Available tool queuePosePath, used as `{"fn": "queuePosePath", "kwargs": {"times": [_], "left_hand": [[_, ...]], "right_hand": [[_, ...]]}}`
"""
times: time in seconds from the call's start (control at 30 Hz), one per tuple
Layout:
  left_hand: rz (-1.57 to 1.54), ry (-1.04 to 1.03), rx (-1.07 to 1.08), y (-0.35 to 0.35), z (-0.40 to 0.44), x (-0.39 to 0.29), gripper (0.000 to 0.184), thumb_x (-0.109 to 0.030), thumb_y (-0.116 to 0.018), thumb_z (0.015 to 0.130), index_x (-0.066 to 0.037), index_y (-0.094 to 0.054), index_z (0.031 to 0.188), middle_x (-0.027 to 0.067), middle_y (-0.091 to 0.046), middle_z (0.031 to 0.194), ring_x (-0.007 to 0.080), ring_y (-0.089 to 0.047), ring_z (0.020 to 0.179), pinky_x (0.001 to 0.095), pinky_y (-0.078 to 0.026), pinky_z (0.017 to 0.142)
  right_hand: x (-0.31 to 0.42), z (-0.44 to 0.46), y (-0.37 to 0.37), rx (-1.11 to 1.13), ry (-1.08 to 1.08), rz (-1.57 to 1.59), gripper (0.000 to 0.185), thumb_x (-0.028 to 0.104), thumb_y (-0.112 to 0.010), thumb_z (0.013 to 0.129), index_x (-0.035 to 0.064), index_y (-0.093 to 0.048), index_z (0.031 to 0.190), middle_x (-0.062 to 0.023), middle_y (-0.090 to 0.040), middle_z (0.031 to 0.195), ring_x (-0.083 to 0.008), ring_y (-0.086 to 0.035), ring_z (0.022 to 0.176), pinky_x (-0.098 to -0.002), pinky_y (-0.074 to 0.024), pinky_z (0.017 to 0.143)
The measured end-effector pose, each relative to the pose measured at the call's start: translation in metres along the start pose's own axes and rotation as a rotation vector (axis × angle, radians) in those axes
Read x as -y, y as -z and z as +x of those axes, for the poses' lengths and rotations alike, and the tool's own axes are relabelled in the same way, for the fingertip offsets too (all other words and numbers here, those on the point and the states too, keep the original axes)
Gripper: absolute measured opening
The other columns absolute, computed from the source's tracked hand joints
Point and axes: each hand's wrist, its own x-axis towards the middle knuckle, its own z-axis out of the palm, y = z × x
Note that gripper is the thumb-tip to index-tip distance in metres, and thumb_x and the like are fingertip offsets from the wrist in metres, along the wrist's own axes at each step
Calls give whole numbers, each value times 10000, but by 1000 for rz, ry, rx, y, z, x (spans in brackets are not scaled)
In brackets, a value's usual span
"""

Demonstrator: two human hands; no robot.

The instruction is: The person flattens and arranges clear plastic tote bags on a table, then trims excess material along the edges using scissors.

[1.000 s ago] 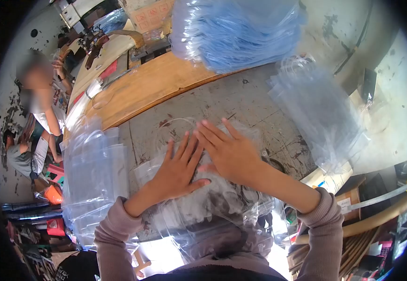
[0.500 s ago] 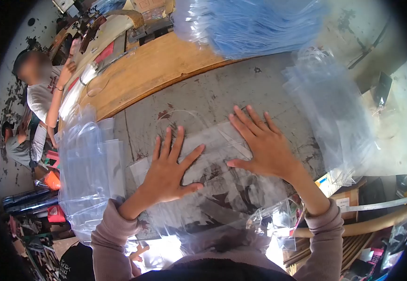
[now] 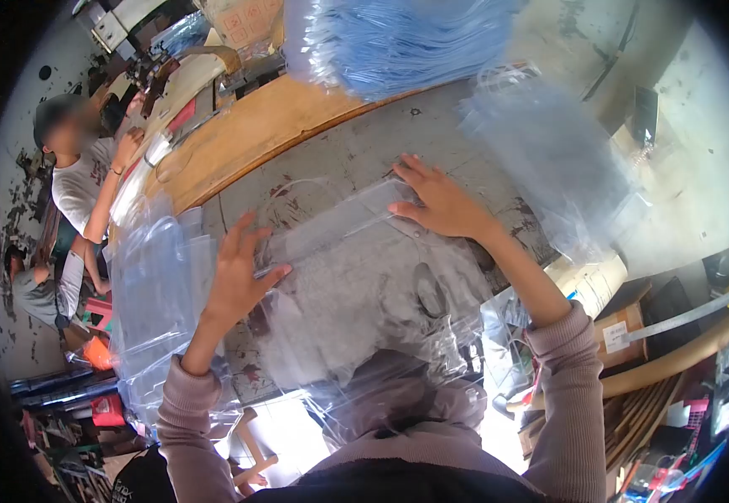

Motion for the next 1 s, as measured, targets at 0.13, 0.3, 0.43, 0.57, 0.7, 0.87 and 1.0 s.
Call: {"fn": "queuePosePath", "kwargs": {"times": [0.13,0.3,0.43,0.57,0.7,0.87,1.0], "left_hand": [[-489,243,143,26,12,-9,576,-57,-756,708,-49,-433,1184,150,-549,1129,254,-582,1023,388,-493,818],[-1062,325,251,75,31,-46,558,-33,-725,750,-38,-413,1212,132,-631,985,167,-626,865,284,-504,742],[-1347,307,176,73,55,-44,454,-55,-670,812,43,-464,1205,162,-652,1002,143,-642,827,256,-509,707],[-1291,292,163,78,83,-54,358,-78,-647,833,72,-533,1138,143,-669,960,152,-649,847,248,-509,728],[-1291,137,160,80,119,-72,405,-157,-638,849,17,-510,1191,118,-644,1043,179,-632,955,259,-492,810],[-1071,59,-138,116,159,-67,401,-198,-608,868,-14,-505,1209,116,-621,1086,159,-596,949,278,-478,794],[-962,-188,-343,159,160,-46,362,-195,-559,885,-44,-510,1210,77,-607,1133,160,-581,1036,299,-458,831]], "right_hand": [[8,2,24,2,-114,255,525,289,-681,805,33,-479,1216,-177,-393,1372,-280,-413,1243,-362,-319,1030],[31,-14,93,140,-172,514,348,109,-729,744,35,-545,1030,-76,-594,1023,-151,-555,1007,-279,-427,862],[26,-25,131,63,-93,522,258,60,-737,732,15,-593,940,-26,-626,761,-107,-610,752,-222,-468,681],[24,-32,163,164,-73,426,250,32,-735,729,-16,-605,936,-61,-644,838,-129,-646,754,-223,-496,666],[39,-39,183,343,-86,506,336,-33,-708,719,-33,-572,1027,-105,-658,911,-208,-679,828,-256,-544,640],[26,-97,230,-139,-252,480,509,91,-644,750,-50,-453,1200,-155,-629,871,-199,-661,702,-253,-531,545],[-31,-176,238,-821,-395,513,719,273,-666,782,-23,-340,1350,-175,-531,1126,-187,-591,883,-263,-488,645]]}}
